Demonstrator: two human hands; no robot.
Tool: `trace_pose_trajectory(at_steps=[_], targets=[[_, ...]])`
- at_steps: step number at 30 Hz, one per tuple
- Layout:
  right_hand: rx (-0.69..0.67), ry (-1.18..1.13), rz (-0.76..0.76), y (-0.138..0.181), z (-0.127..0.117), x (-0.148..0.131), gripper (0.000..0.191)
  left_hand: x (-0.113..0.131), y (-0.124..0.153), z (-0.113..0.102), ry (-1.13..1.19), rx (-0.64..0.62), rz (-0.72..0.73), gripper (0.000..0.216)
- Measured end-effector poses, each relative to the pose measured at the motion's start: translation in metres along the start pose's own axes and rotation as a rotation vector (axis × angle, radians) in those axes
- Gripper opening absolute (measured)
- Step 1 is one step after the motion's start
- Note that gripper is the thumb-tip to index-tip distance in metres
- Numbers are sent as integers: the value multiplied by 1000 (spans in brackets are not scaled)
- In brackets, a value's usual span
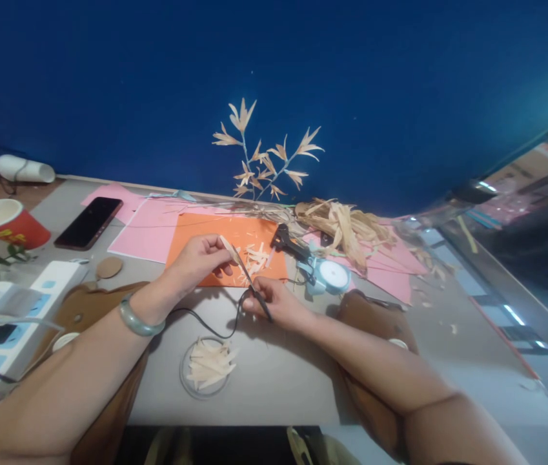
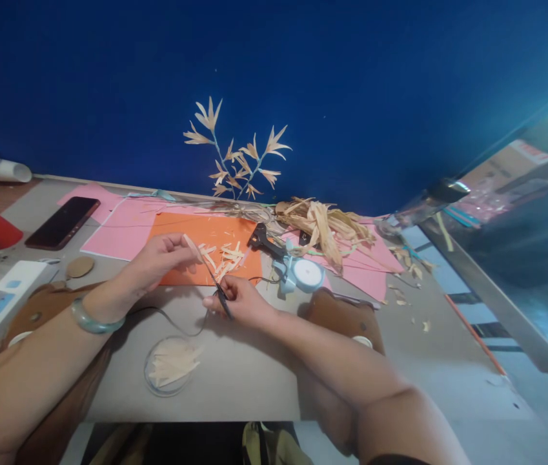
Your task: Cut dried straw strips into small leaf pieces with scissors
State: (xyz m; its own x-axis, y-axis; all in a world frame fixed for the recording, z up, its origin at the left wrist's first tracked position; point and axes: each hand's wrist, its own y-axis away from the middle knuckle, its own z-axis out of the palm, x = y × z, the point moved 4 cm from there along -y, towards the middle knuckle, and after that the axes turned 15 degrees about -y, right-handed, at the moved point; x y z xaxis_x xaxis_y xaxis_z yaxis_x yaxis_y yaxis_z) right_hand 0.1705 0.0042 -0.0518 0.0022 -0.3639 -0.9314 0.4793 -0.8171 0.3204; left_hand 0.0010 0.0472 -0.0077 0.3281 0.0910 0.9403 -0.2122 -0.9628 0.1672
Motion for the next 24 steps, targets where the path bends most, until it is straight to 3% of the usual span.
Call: trace_pose_trajectory(at_steps=[24], targets=[[36,20,-39,-2,-5,3,48,3,2,1,52,25,-41,17]])
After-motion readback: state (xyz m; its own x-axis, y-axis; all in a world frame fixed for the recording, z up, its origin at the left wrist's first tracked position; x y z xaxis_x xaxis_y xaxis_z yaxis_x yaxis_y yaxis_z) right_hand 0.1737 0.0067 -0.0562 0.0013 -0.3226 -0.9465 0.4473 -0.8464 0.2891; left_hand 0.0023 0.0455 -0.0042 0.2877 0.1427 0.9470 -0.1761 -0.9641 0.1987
